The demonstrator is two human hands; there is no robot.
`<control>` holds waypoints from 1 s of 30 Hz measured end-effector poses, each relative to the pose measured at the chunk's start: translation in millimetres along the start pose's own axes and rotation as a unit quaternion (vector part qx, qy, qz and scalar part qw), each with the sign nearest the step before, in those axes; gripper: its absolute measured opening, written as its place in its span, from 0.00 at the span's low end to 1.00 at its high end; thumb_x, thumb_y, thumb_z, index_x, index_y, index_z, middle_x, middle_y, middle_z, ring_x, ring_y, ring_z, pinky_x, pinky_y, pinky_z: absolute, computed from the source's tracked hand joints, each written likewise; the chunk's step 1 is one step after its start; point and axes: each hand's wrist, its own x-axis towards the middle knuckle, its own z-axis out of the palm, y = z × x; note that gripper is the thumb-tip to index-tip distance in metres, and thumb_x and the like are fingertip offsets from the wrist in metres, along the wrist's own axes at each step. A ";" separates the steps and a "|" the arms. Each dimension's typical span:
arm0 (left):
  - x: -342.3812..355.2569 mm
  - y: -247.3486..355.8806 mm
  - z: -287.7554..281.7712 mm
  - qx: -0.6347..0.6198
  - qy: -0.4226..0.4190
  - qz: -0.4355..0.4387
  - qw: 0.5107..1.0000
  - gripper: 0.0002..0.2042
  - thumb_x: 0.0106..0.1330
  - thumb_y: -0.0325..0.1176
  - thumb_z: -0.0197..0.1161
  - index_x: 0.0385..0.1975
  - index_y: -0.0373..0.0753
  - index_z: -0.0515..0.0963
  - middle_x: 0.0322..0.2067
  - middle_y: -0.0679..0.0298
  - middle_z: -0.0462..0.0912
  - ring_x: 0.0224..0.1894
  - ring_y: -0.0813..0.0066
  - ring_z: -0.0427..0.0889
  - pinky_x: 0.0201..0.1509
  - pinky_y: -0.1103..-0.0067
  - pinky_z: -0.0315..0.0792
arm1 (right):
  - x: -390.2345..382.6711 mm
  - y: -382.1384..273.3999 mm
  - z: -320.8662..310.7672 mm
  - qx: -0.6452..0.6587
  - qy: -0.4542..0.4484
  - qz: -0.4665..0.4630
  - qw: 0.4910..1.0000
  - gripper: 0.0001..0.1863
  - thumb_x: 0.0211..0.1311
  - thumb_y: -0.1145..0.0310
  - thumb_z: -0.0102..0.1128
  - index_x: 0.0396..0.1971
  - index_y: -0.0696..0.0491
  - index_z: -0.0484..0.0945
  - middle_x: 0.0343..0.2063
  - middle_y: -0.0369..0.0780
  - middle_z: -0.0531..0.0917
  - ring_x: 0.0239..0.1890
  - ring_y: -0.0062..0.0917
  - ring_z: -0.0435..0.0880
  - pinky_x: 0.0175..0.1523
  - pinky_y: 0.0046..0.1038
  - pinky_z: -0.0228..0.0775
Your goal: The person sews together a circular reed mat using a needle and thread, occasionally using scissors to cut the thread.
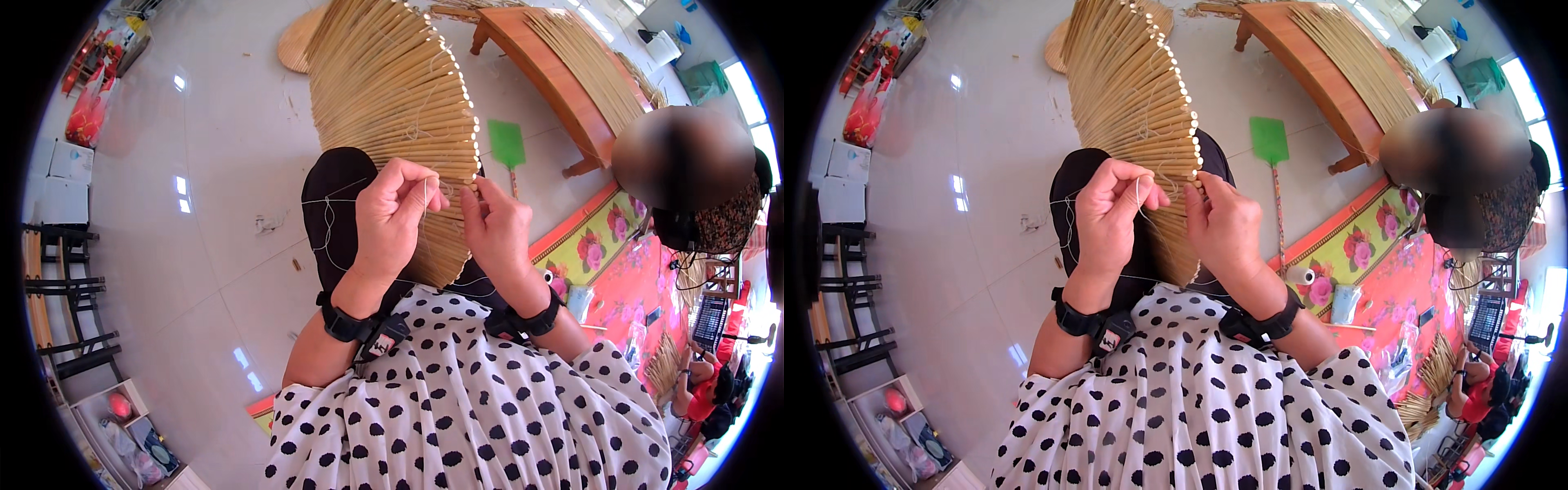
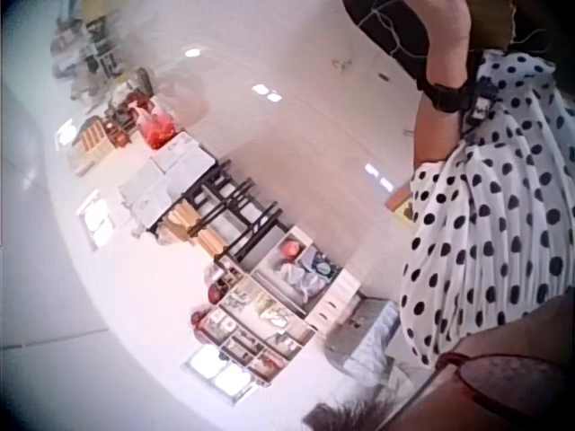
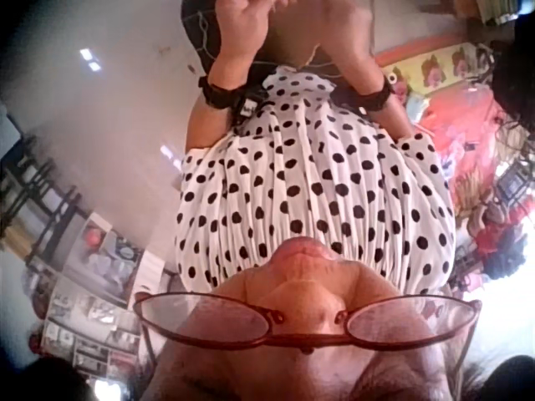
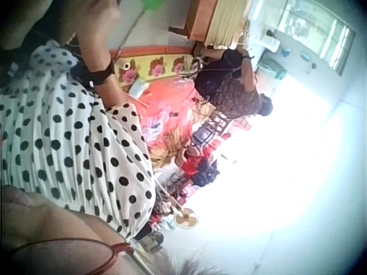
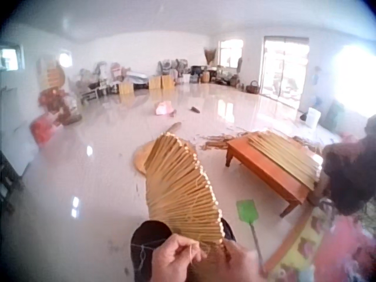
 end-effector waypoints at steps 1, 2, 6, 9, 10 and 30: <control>-0.1 4.0 -1.9 -0.035 0.019 0.012 0.999 0.02 0.69 0.23 0.53 0.33 0.32 0.71 0.24 0.64 0.76 0.27 0.80 0.76 0.35 0.83 0.74 | 0.7 0.7 0.0 -0.009 0.006 -0.003 1.000 0.09 0.58 0.70 0.62 0.34 0.59 0.79 0.20 0.46 0.80 0.20 0.38 0.80 0.24 0.32 0.69; 0.6 12.9 -6.6 -0.070 0.036 0.026 0.997 0.02 0.69 0.23 0.53 0.34 0.32 0.72 0.23 0.64 0.76 0.26 0.80 0.76 0.34 0.82 0.74 | 2.8 0.1 -1.4 -0.023 -0.001 -0.009 1.000 0.09 0.58 0.70 0.62 0.34 0.59 0.79 0.20 0.46 0.80 0.20 0.38 0.80 0.24 0.32 0.69; 12.0 49.9 -36.3 0.000 0.044 0.097 0.994 0.05 0.70 0.29 0.54 0.36 0.33 0.73 0.22 0.66 0.73 0.24 0.76 0.75 0.34 0.75 0.77 | 9.5 7.2 -0.4 -0.061 -0.027 -0.019 0.998 0.09 0.58 0.69 0.62 0.34 0.59 0.78 0.20 0.46 0.80 0.20 0.35 0.80 0.25 0.31 0.69; 11.3 46.3 -36.7 -0.069 0.069 0.071 0.993 0.06 0.70 0.31 0.54 0.36 0.34 0.73 0.22 0.66 0.73 0.25 0.75 0.76 0.37 0.74 0.77 | 8.2 6.1 -1.5 -0.068 -0.008 -0.019 0.997 0.10 0.56 0.70 0.63 0.37 0.57 0.78 0.24 0.43 0.80 0.19 0.31 0.79 0.25 0.29 0.68; 11.1 43.1 -38.0 -0.101 0.064 0.059 0.991 0.06 0.70 0.30 0.54 0.36 0.34 0.73 0.22 0.65 0.75 0.26 0.74 0.78 0.37 0.74 0.77 | 6.4 3.8 -3.8 -0.068 0.004 -0.019 0.997 0.11 0.56 0.70 0.63 0.38 0.57 0.78 0.25 0.42 0.80 0.19 0.30 0.78 0.25 0.28 0.68; -20.4 55.0 -52.8 -0.132 0.082 -0.027 0.987 0.05 0.69 0.29 0.56 0.36 0.34 0.73 0.20 0.64 0.76 0.24 0.73 0.79 0.33 0.76 0.78 | 76.8 17.6 8.3 0.085 -0.215 0.144 0.962 0.21 0.60 0.58 0.59 0.39 0.64 0.78 0.24 0.44 0.83 0.28 0.24 0.79 0.37 0.30 0.71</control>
